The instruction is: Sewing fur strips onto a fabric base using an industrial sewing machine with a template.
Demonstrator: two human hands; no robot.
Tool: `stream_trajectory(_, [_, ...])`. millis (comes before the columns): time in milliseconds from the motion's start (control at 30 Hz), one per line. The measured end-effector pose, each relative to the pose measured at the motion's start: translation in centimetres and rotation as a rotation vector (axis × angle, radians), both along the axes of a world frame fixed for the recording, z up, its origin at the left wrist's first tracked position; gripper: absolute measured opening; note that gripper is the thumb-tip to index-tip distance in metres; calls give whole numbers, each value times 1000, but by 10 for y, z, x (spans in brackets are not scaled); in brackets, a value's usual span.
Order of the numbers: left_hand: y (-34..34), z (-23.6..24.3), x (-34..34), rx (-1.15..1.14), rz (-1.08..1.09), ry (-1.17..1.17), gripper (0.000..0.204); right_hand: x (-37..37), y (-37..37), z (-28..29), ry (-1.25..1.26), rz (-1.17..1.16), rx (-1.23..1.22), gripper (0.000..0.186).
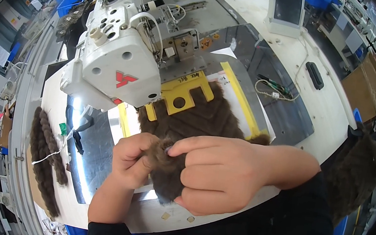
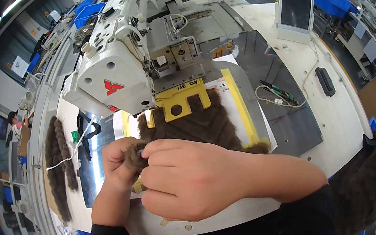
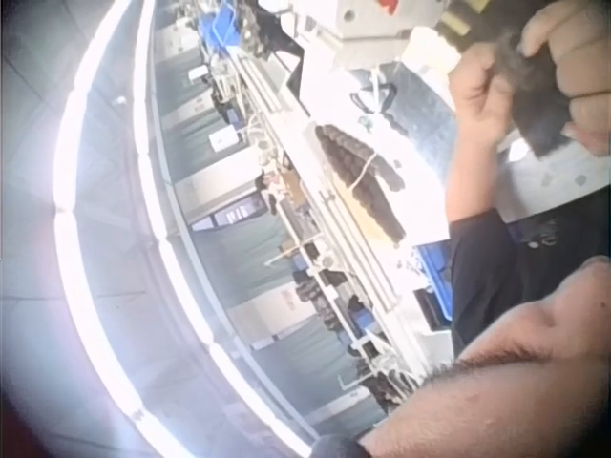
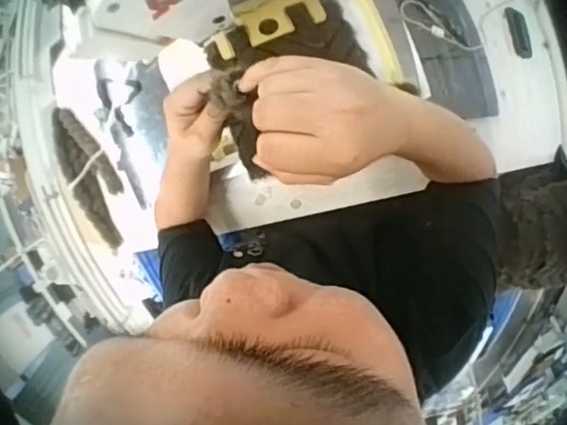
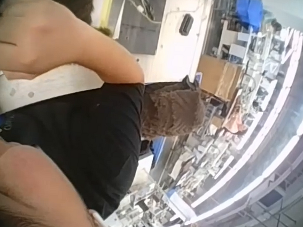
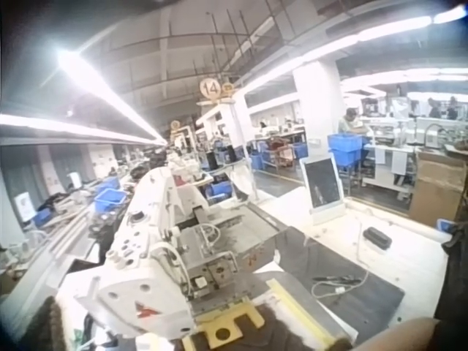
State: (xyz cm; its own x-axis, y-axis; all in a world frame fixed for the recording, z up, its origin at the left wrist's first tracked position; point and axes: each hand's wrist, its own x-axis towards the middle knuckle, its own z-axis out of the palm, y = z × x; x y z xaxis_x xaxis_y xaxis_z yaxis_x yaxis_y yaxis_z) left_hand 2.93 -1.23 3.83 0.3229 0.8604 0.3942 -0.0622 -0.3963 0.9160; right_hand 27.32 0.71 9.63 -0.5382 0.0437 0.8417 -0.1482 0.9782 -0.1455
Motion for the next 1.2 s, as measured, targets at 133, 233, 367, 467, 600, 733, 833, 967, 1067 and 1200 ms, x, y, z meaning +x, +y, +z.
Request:
stream_trajectory(133, [5, 4, 2, 210, -10, 141, 11, -4, -1, -3, 0, -15, -12, 29])
stream_trajectory(233, [5, 6, 3, 225, -39, 181, 11, -4, 0, -2, -69, 51, -81, 27])
stream_trajectory(367, [2, 8, 6, 229, -34, 209, 12, -6, 3, -5, -72, 97, -98, 26])
stream_trajectory(467, [0, 6, 6, 159, -39, 202, 13, -6, 5, -5, -66, 123, -102, 26])
stream_trajectory(600, [-3, 8, 8, -29, -34, -8, 16, -1, 3, -4, -76, 173, -153, 29])
stream_trajectory(733, [-1, 0, 5, -183, 28, -366, 36, 6, 0, 3, -146, -15, -103, 25])
stream_trajectory(833, [-5, -6, 13, -159, 45, -427, 41, -2, 0, 1, -46, -334, -237, 29])
stream_trajectory(967, [-14, -9, 18, -153, 257, -149, 65, -9, 2, -9, -25, -417, -451, 47])
stream_trajectory(1067, [-15, -11, 16, -8, 169, -95, 72, -12, -3, -14, -19, -345, -437, 42])
stream_trajectory(1200, [-10, -8, 18, 111, 201, 0, 70, -16, -12, -20, -44, -375, -416, 38])
